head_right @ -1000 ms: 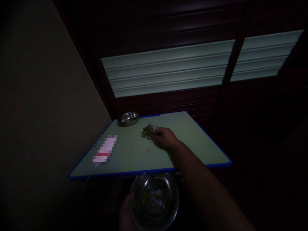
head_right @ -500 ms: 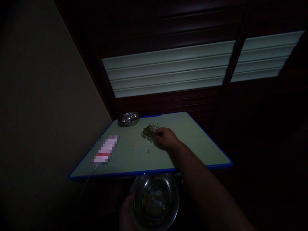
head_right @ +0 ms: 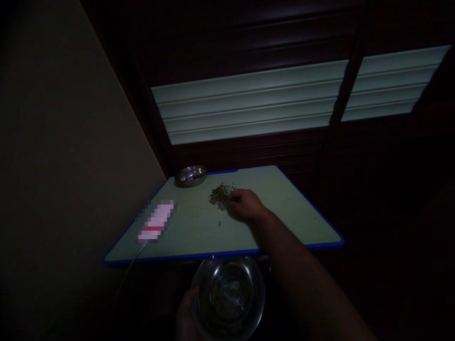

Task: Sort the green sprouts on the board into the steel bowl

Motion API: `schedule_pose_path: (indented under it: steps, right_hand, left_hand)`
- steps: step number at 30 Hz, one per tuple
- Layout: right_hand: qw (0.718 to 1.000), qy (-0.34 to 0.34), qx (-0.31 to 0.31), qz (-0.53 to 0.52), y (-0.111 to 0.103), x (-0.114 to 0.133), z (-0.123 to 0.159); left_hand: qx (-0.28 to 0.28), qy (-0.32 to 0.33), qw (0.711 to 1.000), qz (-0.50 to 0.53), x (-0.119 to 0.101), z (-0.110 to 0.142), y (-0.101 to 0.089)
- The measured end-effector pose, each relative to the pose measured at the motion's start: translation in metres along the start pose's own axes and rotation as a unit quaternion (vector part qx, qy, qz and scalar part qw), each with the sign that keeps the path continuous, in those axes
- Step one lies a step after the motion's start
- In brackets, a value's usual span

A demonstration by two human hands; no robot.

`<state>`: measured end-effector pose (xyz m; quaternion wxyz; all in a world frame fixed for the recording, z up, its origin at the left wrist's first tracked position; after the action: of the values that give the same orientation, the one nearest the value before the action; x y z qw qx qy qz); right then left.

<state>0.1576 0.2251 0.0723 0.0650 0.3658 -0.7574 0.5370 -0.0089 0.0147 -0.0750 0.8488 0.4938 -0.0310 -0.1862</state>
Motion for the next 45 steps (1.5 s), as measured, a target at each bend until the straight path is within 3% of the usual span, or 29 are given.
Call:
schedule_pose_path:
  steps: [21, 32, 38, 45]
  right_hand:
    - [0.999, 0.009, 0.031, -0.026, -0.0006, 0.0001, 0.0005]
    - [0.997, 0.014, 0.052, -0.051, 0.0012, 0.0000, 0.0009]
    - [0.993, 0.022, 0.063, -0.093, 0.0027, 0.0004, 0.0011]
    - [0.984, 0.039, 0.086, -0.149, 0.0033, 0.0029, 0.0013]
  left_hand:
    - [0.036, -0.004, 0.999, 0.008, 0.0013, 0.0002, 0.0025]
    - [0.015, 0.013, 1.000, -0.017, 0.0012, 0.0023, 0.0053]
    - [0.045, -0.009, 0.999, -0.004, 0.0017, -0.0004, 0.0017]
    - [0.019, 0.002, 1.000, -0.014, 0.0007, -0.0009, 0.0004]
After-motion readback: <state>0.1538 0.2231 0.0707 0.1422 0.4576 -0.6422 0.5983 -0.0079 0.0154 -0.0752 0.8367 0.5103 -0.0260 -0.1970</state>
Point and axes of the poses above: each hand's wrist, its own z-axis away from the middle knuckle, its own y-axis out of the palm, x = y × z, the point moved 3 cm from there along -z, towards the middle knuckle, and after that the axes turned 9 degrees about z, right-handed, at the moved point
